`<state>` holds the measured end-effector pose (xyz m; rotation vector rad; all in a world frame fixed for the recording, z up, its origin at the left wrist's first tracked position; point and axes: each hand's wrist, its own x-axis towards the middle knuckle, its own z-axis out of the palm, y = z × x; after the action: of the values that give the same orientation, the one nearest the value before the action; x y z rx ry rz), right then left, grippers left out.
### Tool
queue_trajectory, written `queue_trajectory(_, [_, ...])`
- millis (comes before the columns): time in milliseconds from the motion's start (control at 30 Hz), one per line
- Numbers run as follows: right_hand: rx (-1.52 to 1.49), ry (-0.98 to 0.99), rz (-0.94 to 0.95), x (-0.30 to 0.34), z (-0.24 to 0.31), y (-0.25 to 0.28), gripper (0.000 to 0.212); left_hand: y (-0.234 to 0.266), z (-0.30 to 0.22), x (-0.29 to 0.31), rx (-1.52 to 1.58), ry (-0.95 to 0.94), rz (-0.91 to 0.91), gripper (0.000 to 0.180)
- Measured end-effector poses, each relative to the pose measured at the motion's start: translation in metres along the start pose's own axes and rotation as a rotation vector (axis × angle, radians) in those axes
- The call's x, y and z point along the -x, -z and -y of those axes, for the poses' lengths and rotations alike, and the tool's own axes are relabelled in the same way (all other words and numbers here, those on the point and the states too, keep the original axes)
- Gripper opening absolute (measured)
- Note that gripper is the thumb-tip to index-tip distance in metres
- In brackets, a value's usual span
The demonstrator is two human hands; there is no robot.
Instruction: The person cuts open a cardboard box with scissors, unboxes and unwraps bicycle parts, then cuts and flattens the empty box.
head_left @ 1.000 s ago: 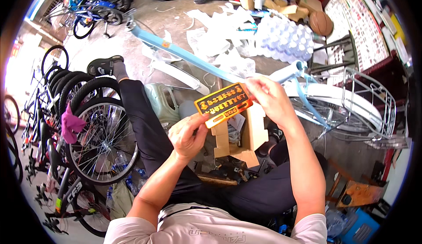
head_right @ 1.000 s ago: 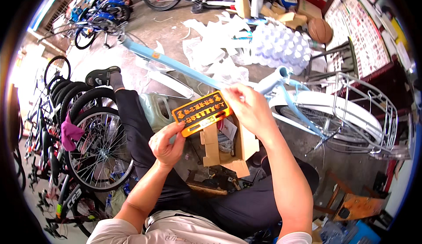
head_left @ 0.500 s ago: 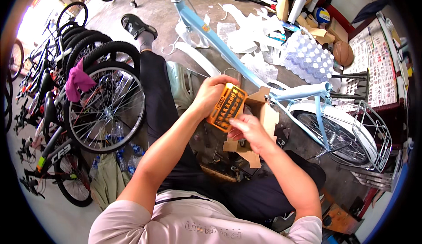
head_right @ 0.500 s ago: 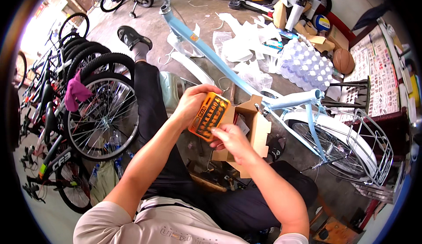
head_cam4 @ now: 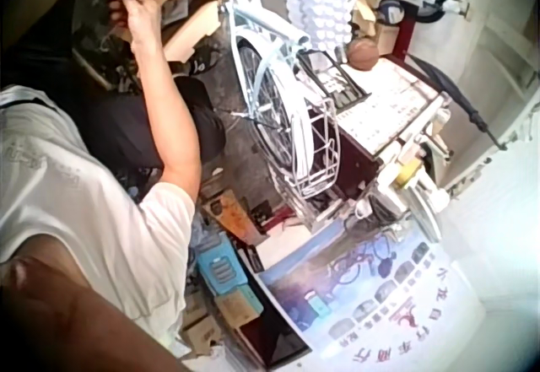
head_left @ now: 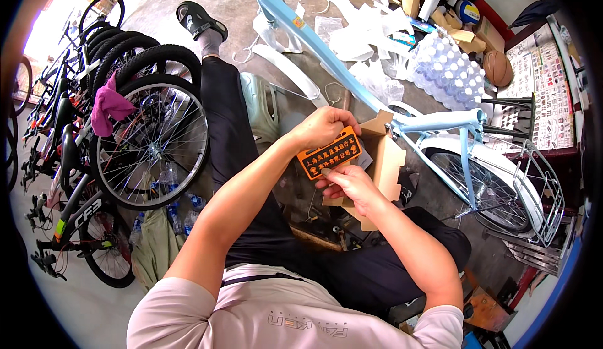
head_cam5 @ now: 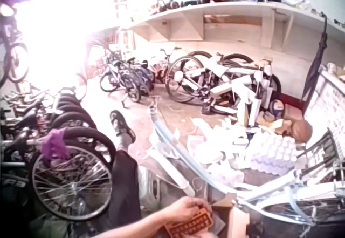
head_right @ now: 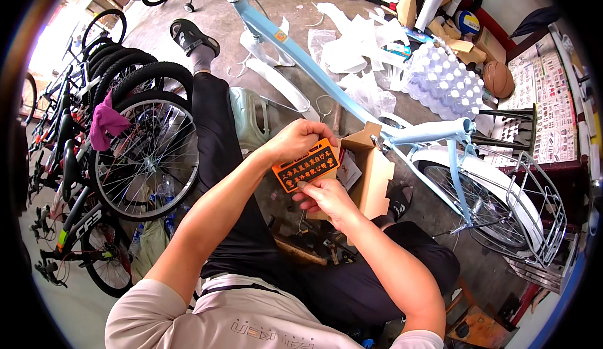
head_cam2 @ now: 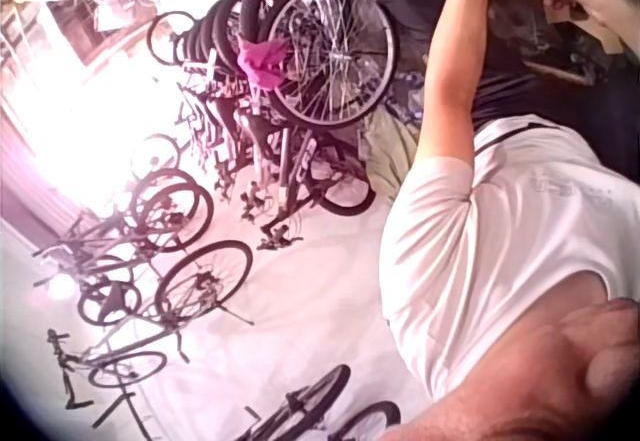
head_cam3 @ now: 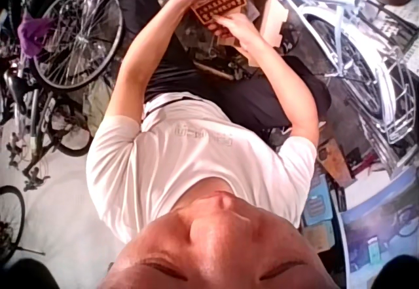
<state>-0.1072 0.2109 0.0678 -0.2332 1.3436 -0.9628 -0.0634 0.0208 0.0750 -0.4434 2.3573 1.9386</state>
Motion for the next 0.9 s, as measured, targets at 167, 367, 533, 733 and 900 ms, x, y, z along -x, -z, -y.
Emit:
queue_trajectory(167, [0.0,-0.003,-0.008,-0.002,-0.002,0.001,0.033,-0.001,-0.002,0.0,-0.007,0.032,-0.02,0.04])
queue_trajectory(367, [0.001,0.032,-0.076,-0.009,-0.001,0.005,0.031,-0.004,0.026,-0.003,0.18,0.014,-0.323,0.027])
queue_trajectory(533, [-0.022,0.147,-0.286,-0.013,0.004,0.028,0.033,0.001,0.065,0.017,0.333,0.302,-0.105,0.03])
queue_trajectory(733, [0.369,0.376,-0.261,0.0,-0.003,0.021,0.033,0.024,0.174,0.009,0.363,0.51,-0.71,0.031])
queue_trajectory(900, [0.946,0.659,-0.167,0.033,-0.005,-0.009,0.023,0.058,0.221,-0.047,-0.409,0.594,-0.7,0.03])
